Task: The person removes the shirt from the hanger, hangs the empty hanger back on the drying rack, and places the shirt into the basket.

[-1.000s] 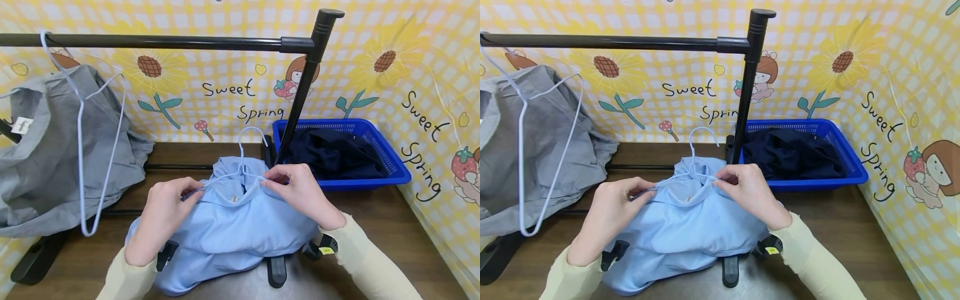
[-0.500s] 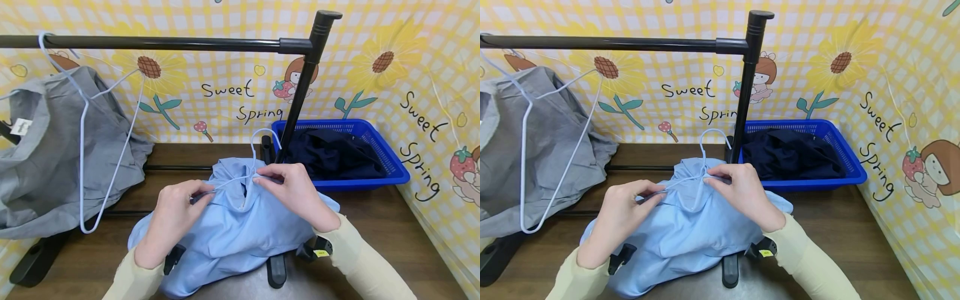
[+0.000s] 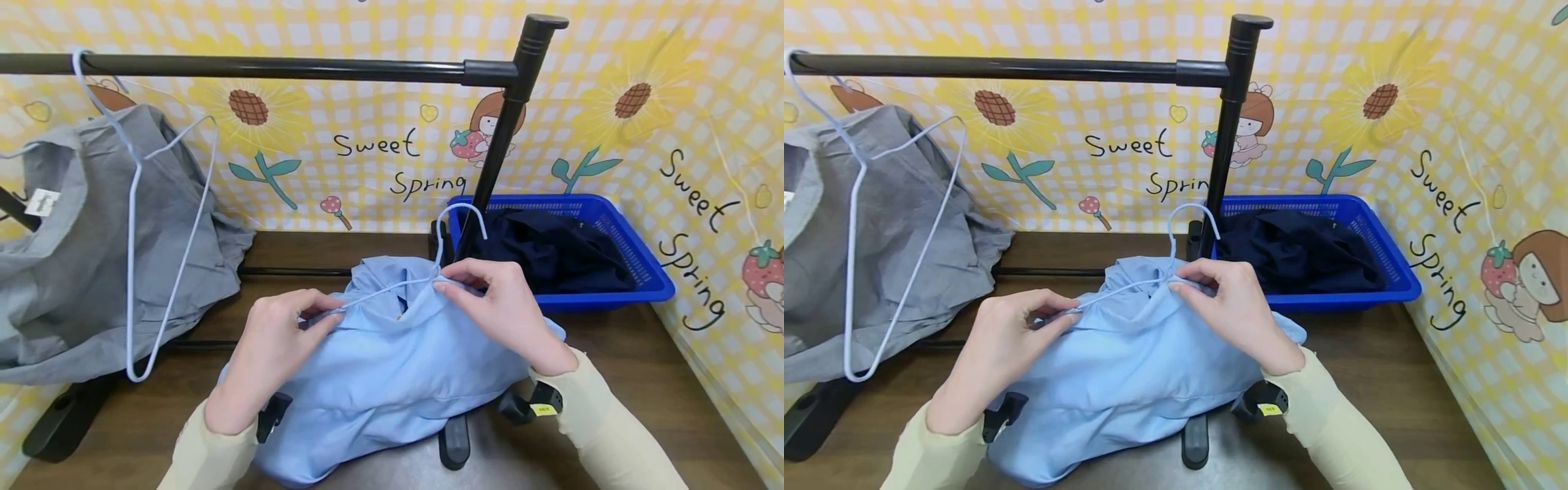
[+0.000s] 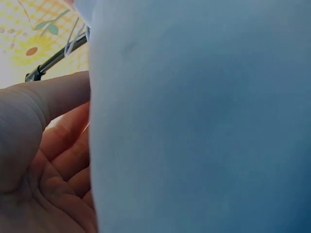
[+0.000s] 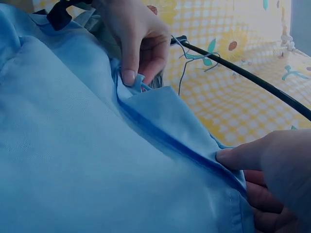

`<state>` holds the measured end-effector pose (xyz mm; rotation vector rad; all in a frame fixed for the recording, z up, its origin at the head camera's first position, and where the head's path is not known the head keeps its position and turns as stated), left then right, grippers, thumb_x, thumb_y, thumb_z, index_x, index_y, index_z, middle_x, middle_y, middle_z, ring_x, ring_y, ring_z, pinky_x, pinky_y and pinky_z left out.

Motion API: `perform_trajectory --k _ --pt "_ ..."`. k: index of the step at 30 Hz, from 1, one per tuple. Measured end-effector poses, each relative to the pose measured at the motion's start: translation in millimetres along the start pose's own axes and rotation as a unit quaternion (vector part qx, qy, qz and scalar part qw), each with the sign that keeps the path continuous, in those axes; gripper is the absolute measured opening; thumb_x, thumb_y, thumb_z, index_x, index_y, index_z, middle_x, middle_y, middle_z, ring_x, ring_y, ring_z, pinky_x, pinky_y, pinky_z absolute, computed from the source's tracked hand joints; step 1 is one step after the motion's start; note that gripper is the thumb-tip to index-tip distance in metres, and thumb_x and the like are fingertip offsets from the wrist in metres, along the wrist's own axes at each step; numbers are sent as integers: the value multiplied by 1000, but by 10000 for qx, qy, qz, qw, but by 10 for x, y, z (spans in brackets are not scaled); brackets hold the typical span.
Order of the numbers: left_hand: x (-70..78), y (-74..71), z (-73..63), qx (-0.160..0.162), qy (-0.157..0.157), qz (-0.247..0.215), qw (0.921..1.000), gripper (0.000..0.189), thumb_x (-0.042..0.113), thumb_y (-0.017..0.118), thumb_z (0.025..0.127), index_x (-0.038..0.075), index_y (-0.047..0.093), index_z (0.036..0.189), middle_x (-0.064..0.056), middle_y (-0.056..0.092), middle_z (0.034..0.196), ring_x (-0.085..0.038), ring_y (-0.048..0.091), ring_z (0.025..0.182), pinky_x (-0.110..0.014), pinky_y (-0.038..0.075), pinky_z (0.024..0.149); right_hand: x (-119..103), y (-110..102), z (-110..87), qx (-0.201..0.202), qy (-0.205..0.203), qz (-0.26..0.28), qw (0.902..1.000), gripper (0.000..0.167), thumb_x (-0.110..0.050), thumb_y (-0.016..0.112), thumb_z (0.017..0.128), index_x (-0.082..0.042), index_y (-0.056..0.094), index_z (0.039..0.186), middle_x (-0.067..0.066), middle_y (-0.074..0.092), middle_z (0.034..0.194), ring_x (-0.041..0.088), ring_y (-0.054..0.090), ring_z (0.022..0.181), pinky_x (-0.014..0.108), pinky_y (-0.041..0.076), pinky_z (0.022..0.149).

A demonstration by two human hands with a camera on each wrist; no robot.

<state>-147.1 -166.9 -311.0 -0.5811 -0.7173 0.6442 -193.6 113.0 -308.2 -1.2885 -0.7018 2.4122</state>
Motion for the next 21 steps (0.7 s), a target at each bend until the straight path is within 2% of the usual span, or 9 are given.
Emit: perform_trajectory --k 6,13,16,19,21 --pt "-10 -43 -46 -73 -143 4 9999 20 3 88 79 15 79 90 11 71 82 -3 64 70 -33 55 64 112 -97 -25 49 185 -30 9998 10 -23 78 93 -16 79 100 -9 73 92 11 64 78 29 53 68" --pt "5 -61 -73 -138 -73 12 9999 21 4 88 79 17 77 90 12 70 83 -2 62 71 -30 53 64 171 -147 -51 49 248 -9 9997 11 -23 78 93 -15 79 101 -8 74 94 12 64 79 28 53 70" --pt "-30 -30 -71 -435 -149 -73 9989 22 3 87 80 16 72 91 6 73 92 -7 60 70 -31 50 62 177 -129 -59 -27 203 65 9998 10 -20 79 92 -15 79 101 -8 74 93 12 64 79 28 53 71" --pt "-67 15 -66 -867 -220 -325 9955 25 1 83 84 15 65 95 3 74 99 -10 66 80 -34 53 69 181 -113 -71 -77 184 112 9997 10 -18 79 92 -14 79 101 -8 74 93 12 64 79 29 54 71" --pt "-83 32 -59 -1046 -192 -490 9931 24 1 81 86 15 65 99 4 73 101 -11 68 85 -37 54 73 183 -109 -74 -88 179 130 9997 10 -18 80 92 -14 79 101 -8 74 93 12 64 79 29 55 72"
Point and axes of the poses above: each hand's wrist, its own z-axis towards the middle knuckle, its own y-axis out of the palm, x = y × z, the point moved 5 cm from there along z, towards the middle knuckle
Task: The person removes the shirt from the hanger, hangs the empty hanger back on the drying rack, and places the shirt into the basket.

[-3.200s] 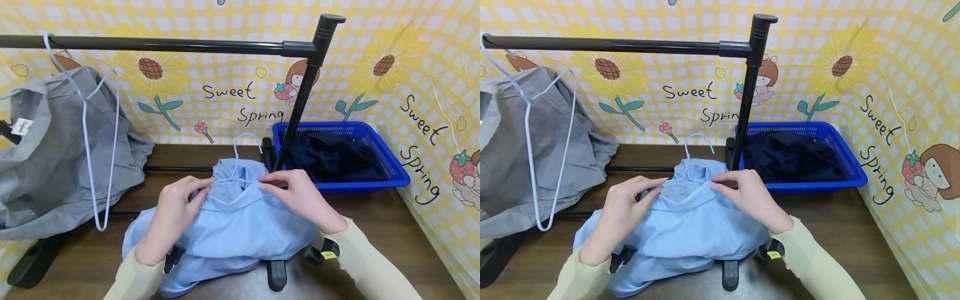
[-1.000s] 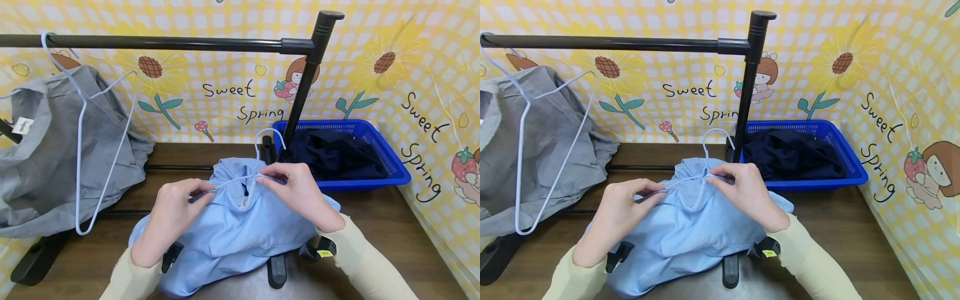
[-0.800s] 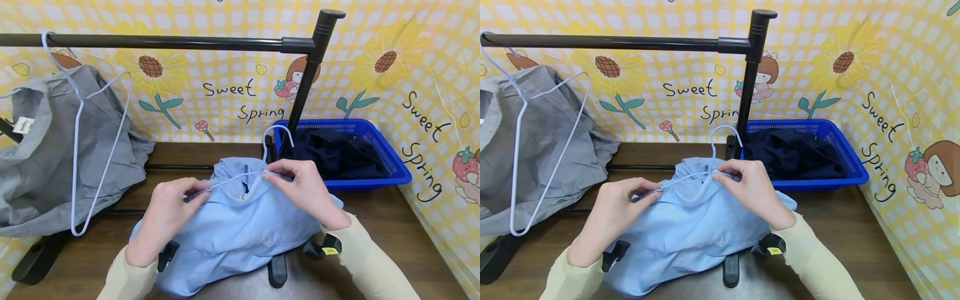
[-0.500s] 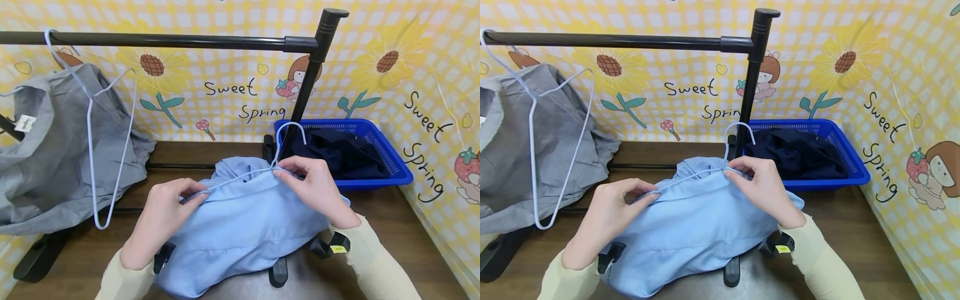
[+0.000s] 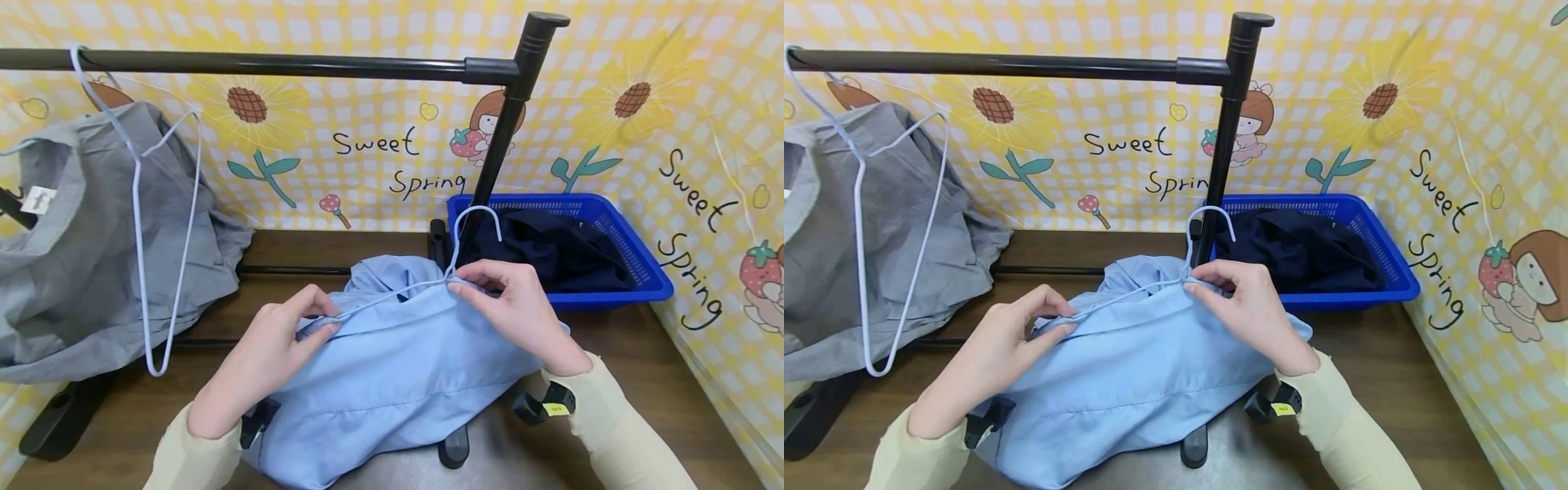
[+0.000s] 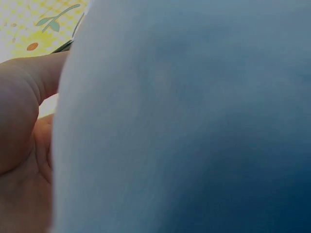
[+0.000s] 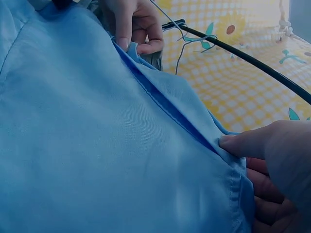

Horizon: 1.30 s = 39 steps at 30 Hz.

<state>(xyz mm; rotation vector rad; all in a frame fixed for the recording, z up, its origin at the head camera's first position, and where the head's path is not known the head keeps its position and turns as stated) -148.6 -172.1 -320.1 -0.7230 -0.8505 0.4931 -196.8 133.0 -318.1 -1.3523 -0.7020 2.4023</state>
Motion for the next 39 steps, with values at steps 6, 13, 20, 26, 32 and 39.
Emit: perform_trajectory --k 6,13,20,26,32,39 --pt "-36 -49 15 29 135 16 9999 17 11 83 87 18 74 100 11 71 98 -7 65 87 -34 53 71 16 -15 -5 -21 71 -19 10000 12 -20 79 92 -15 79 103 -8 74 95 12 65 81 29 56 73" --pt "-85 -141 -25 15 -54 66 10000 19 19 89 82 22 72 90 16 65 84 -6 52 67 -29 44 59 63 -77 -20 127 101 -60 9999 13 -19 80 92 -15 79 103 -10 74 96 9 66 82 27 56 73" --pt "-16 -111 -12 -174 448 -531 9974 29 13 87 82 27 63 89 17 65 88 -6 57 70 -24 45 62 100 -53 -18 18 274 82 9996 14 -21 79 93 -15 79 104 -9 74 97 9 66 83 28 56 73" --pt "27 -133 -8 -231 657 -831 9941 27 17 87 83 30 67 94 17 64 84 -8 54 64 -23 41 57 115 -81 -28 172 264 106 9994 14 -20 78 93 -13 78 105 -8 74 96 9 67 83 27 56 74" --pt "-49 -205 -59 -256 428 -796 9956 24 19 87 84 32 70 94 18 66 84 -7 58 70 -25 46 61 136 -120 -43 445 180 137 9988 13 -17 78 93 -11 79 104 -4 74 92 13 67 79 23 55 71" --pt "-147 -289 -110 -81 248 -370 9990 26 24 90 81 35 67 85 21 63 78 -5 52 62 -20 39 52 154 -112 -47 514 185 184 9983 12 -16 78 93 -10 78 104 -4 74 90 13 67 76 23 55 68"
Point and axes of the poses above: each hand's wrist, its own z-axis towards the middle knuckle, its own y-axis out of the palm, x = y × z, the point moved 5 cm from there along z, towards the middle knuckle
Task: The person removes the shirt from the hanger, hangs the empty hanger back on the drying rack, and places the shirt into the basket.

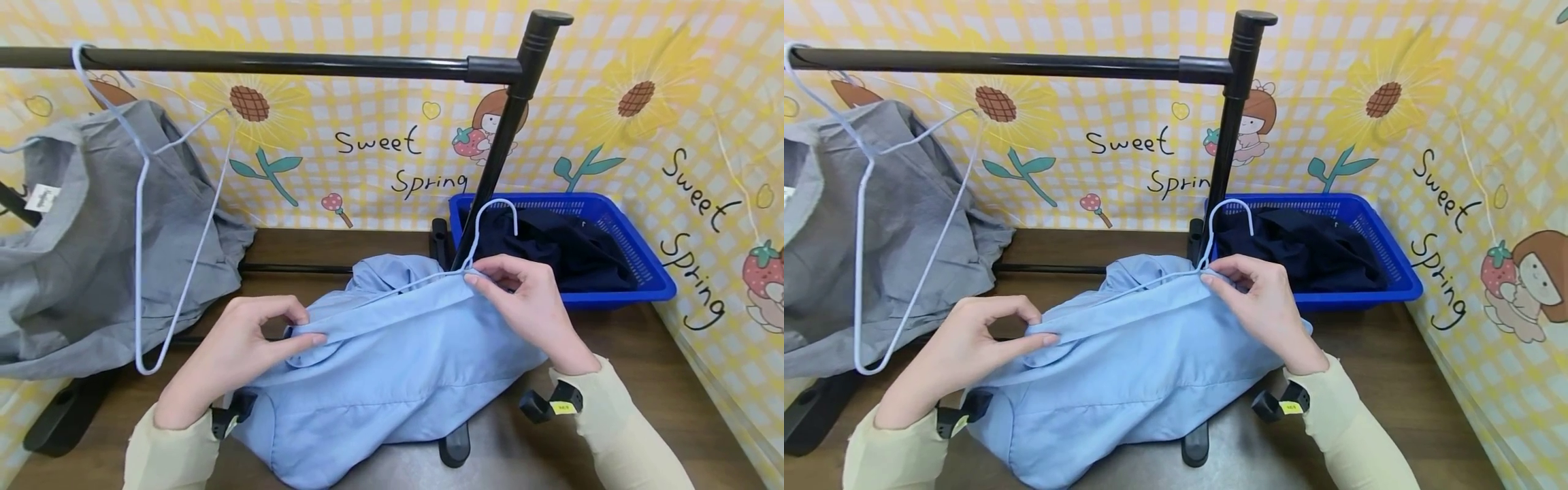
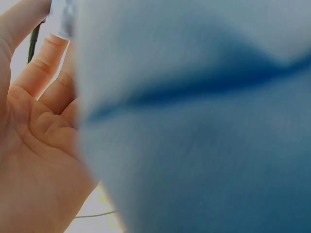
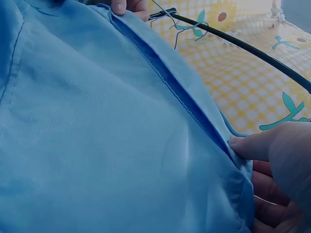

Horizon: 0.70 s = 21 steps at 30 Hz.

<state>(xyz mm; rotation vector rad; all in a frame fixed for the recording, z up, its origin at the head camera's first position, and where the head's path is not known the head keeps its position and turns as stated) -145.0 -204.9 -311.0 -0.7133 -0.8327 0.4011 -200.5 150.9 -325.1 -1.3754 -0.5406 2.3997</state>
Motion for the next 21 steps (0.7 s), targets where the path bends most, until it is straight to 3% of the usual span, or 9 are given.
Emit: perform_trajectory --k 4,12,17,21 --pt "-53 -11 -24 89 -71 113 9999 28 26 90 80 39 65 82 26 61 74 -2 45 54 -20 37 48 -13 9 -9 57 -50 63 10000 12 -15 78 93 -10 79 104 -3 74 91 14 68 76 23 55 69" --pt "-104 -49 -46 516 -127 117 9985 31 11 91 78 34 75 92 25 70 86 -1 66 73 -19 48 59 -34 23 -25 246 49 199 9995 14 -16 78 93 -9 78 106 0 74 92 14 68 76 21 56 70" --pt "-130 -42 -19 722 -229 80 9971 30 5 90 78 28 77 94 21 72 88 -1 68 73 -21 52 60 -31 46 -39 352 106 287 9989 15 -16 78 93 -8 78 106 1 74 92 15 67 76 21 56 70" --pt "-151 -7 -15 652 -321 -86 9973 29 6 89 79 28 77 93 21 71 87 -1 69 75 -21 55 63 -17 37 -43 467 105 253 9985 16 -15 78 93 -8 78 107 2 75 94 14 67 76 20 55 70"
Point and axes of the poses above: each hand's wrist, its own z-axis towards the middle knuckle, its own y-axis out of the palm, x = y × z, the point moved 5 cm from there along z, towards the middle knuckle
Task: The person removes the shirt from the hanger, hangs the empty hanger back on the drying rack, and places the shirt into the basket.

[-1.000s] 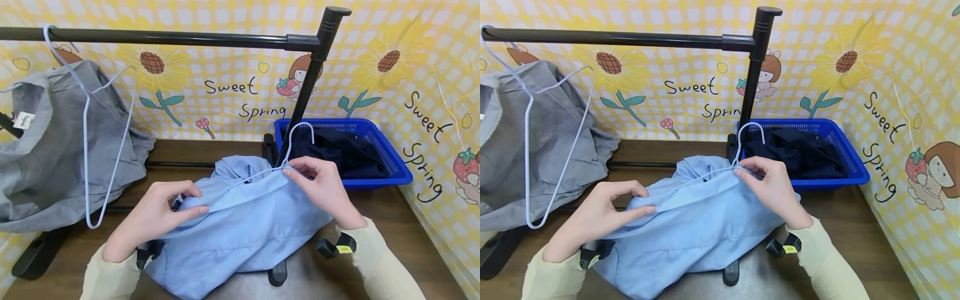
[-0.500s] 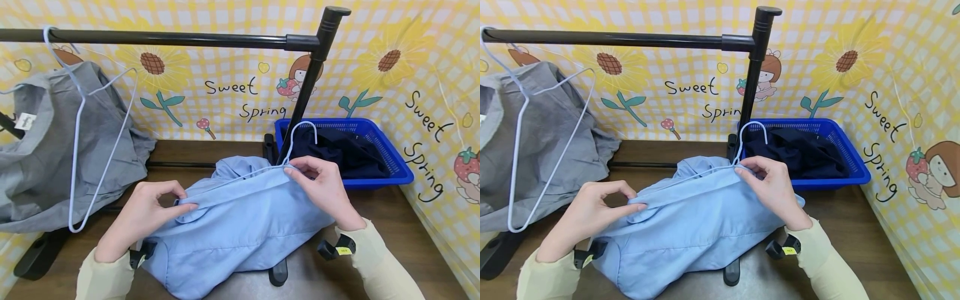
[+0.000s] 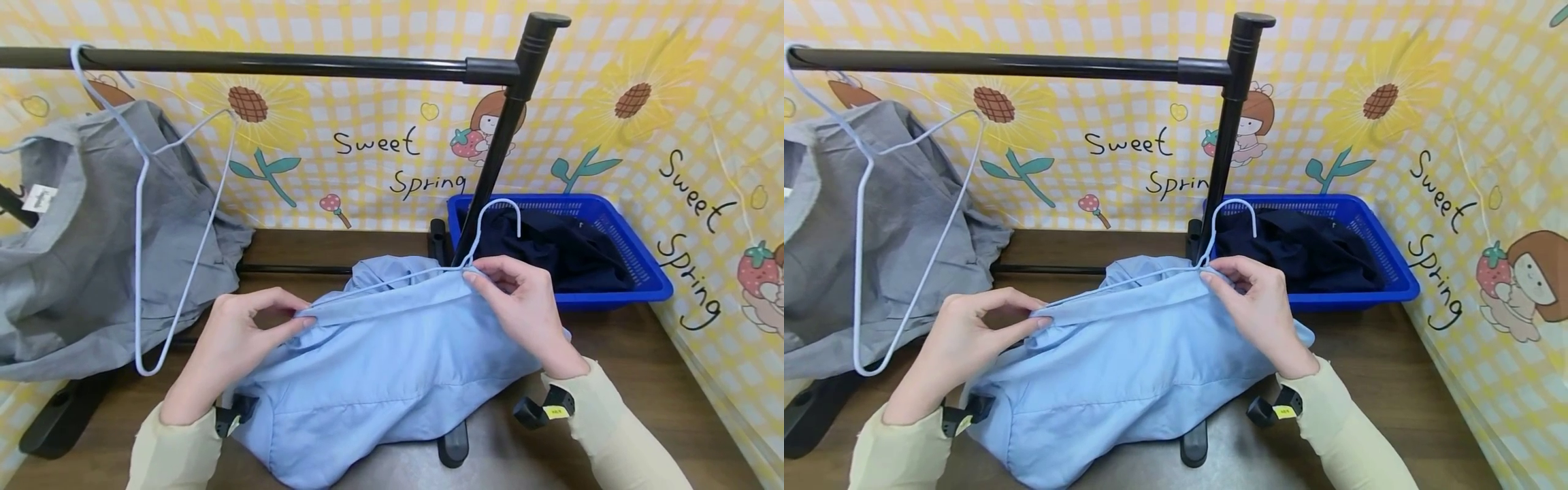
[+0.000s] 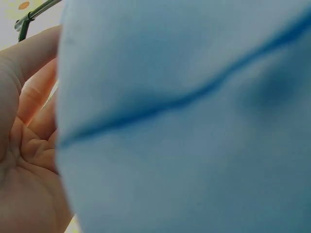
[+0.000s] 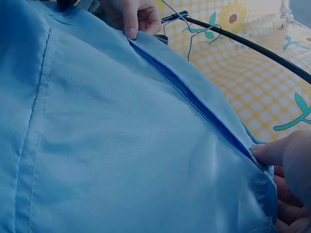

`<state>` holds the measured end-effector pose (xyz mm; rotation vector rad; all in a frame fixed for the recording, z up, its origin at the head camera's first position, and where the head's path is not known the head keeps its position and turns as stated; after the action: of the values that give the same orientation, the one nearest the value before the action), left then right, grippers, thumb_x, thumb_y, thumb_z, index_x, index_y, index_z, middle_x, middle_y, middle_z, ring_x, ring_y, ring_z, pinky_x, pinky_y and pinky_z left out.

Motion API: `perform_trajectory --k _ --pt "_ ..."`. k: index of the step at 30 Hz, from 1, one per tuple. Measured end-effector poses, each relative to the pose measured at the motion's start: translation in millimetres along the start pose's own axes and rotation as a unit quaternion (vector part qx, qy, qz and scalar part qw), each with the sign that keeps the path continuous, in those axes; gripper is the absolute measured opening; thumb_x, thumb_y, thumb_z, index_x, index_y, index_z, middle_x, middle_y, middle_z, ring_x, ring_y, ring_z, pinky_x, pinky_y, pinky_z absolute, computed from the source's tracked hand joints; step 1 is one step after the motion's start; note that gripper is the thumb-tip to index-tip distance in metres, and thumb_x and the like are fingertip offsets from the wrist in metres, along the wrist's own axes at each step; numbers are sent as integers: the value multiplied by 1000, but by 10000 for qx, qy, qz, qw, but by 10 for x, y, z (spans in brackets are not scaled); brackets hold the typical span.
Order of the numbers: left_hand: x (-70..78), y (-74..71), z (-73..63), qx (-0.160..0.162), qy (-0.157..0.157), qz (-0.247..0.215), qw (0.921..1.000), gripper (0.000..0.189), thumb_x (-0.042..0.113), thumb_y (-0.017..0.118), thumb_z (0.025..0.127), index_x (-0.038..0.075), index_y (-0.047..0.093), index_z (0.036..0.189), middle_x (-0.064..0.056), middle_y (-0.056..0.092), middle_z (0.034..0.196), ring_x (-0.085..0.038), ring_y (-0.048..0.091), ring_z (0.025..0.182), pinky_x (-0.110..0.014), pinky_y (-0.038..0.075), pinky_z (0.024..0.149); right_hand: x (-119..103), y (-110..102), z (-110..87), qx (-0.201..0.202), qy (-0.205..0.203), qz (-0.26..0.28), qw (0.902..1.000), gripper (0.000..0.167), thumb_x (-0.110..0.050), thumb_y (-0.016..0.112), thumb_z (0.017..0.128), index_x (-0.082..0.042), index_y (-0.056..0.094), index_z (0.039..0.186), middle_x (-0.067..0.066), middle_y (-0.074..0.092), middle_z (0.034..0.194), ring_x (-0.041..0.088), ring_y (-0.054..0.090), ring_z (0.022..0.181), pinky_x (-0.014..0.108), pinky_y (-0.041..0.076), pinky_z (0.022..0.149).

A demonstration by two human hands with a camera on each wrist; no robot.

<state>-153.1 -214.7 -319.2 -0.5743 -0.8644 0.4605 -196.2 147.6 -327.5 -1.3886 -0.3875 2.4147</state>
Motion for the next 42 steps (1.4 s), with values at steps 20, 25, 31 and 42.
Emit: perform_trajectory --k 20,25,31,42 --pt "46 52 94 257 38 576 9980 45 5 88 80 16 76 121 4 75 104 -10 70 80 -20 54 70 -24 38 -21 226 91 130 9996 18 -17 78 93 -9 78 108 0 74 96 14 67 79 20 55 72" --pt "129 155 149 7 217 800 9966 33 17 81 90 19 76 123 7 74 106 -8 62 71 -26 48 61 -68 108 -20 100 -74 289 9995 17 -16 79 92 -9 79 107 -1 75 95 14 67 78 22 55 71" --pt "277 300 235 -9 530 752 9958 27 8 77 92 13 78 118 1 75 110 -14 71 97 -36 57 76 -108 241 -39 -80 -285 336 9990 15 -14 80 91 -10 79 106 -3 75 95 14 68 78 22 55 68" --pt "386 372 296 81 725 823 9939 25 1 77 89 12 80 111 3 75 100 -12 69 86 -35 54 70 -135 300 -48 -421 -92 215 9988 17 -17 81 90 -10 80 106 -4 76 95 9 71 81 25 57 72"
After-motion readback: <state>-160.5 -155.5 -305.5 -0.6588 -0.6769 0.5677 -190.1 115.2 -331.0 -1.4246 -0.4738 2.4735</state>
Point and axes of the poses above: each hand's wrist, its own z-axis towards the middle knuckle, its own y-axis out of the palm, x = y × z, the point moved 5 cm from there along z, towards the middle knuckle
